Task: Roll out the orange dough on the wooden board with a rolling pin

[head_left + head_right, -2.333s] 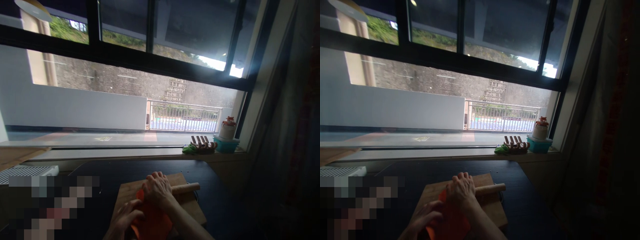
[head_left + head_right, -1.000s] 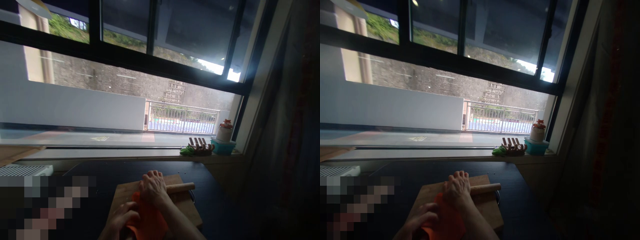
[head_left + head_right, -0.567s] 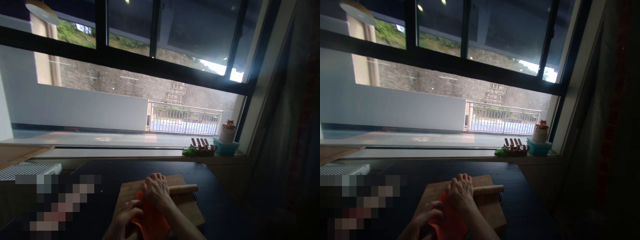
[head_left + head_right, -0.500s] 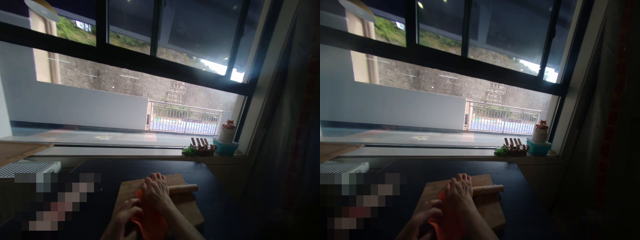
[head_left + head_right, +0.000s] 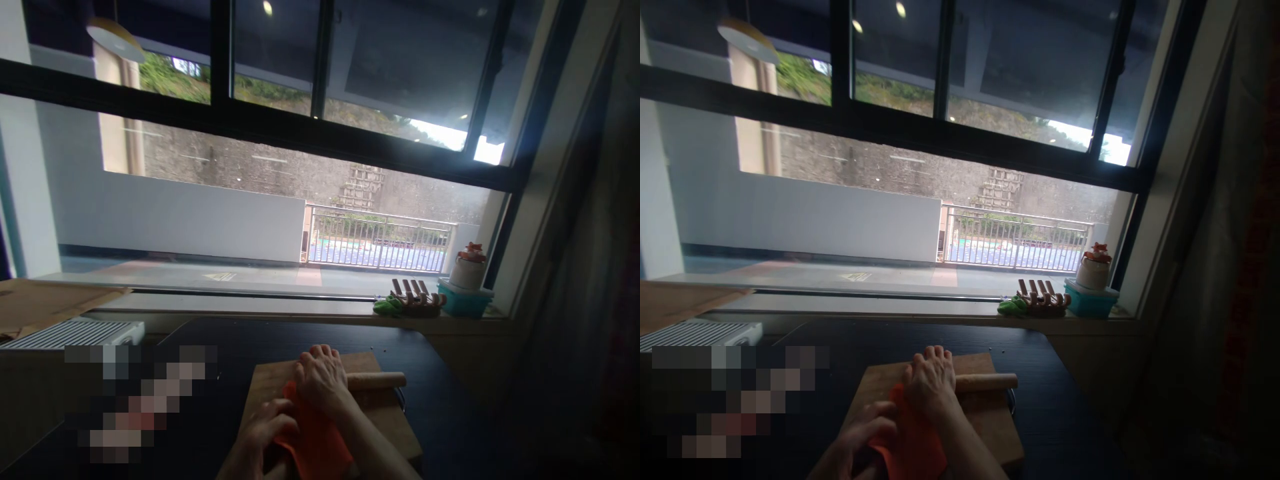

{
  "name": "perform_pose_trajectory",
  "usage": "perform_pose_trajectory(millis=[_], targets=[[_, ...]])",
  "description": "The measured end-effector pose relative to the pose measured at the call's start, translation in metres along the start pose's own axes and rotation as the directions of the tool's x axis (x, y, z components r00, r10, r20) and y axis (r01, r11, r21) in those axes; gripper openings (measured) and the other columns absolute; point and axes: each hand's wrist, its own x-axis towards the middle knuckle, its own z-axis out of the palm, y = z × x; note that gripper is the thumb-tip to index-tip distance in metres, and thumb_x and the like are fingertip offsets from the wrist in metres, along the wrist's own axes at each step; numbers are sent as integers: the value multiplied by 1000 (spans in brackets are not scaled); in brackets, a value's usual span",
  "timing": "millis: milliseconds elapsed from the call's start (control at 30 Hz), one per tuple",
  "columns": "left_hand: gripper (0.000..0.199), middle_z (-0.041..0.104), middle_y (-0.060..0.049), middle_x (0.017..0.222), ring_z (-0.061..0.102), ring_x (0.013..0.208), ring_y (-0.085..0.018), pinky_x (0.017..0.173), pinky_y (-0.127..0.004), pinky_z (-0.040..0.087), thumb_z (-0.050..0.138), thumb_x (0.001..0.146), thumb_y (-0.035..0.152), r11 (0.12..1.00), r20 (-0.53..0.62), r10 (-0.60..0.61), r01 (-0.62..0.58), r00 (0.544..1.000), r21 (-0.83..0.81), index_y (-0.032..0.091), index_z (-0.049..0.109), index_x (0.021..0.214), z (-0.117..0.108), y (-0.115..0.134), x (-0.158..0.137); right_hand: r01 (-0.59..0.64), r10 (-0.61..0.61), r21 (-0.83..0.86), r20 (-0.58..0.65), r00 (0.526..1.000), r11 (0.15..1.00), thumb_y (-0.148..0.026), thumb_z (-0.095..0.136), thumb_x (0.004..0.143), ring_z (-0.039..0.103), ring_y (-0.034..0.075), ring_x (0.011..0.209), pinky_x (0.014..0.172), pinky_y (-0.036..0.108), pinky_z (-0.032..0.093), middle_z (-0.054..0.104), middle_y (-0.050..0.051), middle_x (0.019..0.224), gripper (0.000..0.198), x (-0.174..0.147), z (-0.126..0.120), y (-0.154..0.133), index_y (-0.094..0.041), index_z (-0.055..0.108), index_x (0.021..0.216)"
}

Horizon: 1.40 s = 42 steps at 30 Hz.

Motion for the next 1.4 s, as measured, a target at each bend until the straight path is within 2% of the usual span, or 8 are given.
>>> perform_pose_trajectory(millis=[167, 267, 433, 533, 767, 1067, 1200, 1400], targets=[[27, 70, -5, 113, 63, 110, -24, 95, -33, 52, 58, 64, 11, 1000, -31, -16, 16, 999, -1, 24, 71, 83, 2, -6, -2, 17, -18, -17, -39, 999, 1000, -38, 38, 96, 52, 24, 105, 93, 41, 36, 64, 7, 104, 31, -11, 3, -3, -25, 67, 94], [31, 69, -4, 112, 63, 109, -24, 97, -33, 51, 55, 61, 7, 1000, -39, -6, 6, 999, -10, 25, 71, 82, 2, -3, -3, 16, -17, -20, -11, 1000, 1000, -39, 41, 94, 51, 25, 109, 93, 41, 36, 63, 8, 108, 30, 7, 3, 2, -24, 67, 98], [36, 68, -3, 112, 66, 100, -20, 93, -30, 53, 51, 58, 4, 1000, 29, -16, 15, 999, 16, 24, 70, 81, -1, 7, 0, -24, 24, 14, 32, 999, 1000, -39, 42, 93, 50, 27, 113, 96, 44, 34, 61, 11, 116, 33, 33, 3, 9, -21, 65, 109], [35, 68, -3, 113, 64, 105, -21, 94, -29, 52, 51, 60, 5, 999, 27, -28, 27, 999, 35, 24, 71, 81, -2, 8, 0, -8, 8, 17, 41, 999, 1000, -40, 43, 93, 49, 27, 114, 97, 44, 34, 60, 10, 118, 33, 24, 3, 8, -22, 64, 112], [31, 67, -4, 117, 61, 111, -23, 99, -33, 49, 55, 62, 8, 1000, 10, -22, 22, 1000, 21, 24, 71, 84, -1, 0, -1, 45, -45, -2, -37, 998, 999, -36, 39, 96, 48, 25, 113, 98, 41, 33, 61, 7, 115, 29, -12, 2, -1, -26, 66, 103], [31, 69, -5, 110, 63, 104, -22, 94, -31, 52, 54, 61, 6, 997, 25, -55, 56, 998, -45, 23, 71, 81, -2, 7, 1, -27, 26, 8, 93, 995, 1000, -38, 37, 95, 46, 26, 119, 99, 44, 32, 58, 11, 123, 37, 36, 2, 11, -22, 63, 116], [30, 68, -6, 111, 63, 105, -23, 93, -32, 52, 54, 61, 6, 998, 77, -33, 37, 997, -46, 23, 70, 80, -2, 2, 0, -7, 7, 0, 62, 998, 1000, -39, 38, 96, 47, 26, 117, 98, 43, 33, 59, 10, 120, 35, 22, 1, 7, -23, 64, 113], [29, 65, -6, 118, 59, 114, -22, 100, -34, 48, 53, 65, 5, 999, 83, -54, 54, 995, 9, 22, 69, 82, -3, 10, 1, 40, -40, -16, -29, 999, 999, -37, 35, 98, 46, 23, 116, 97, 39, 34, 61, 6, 115, 32, -9, 1, 0, -26, 65, 102]])
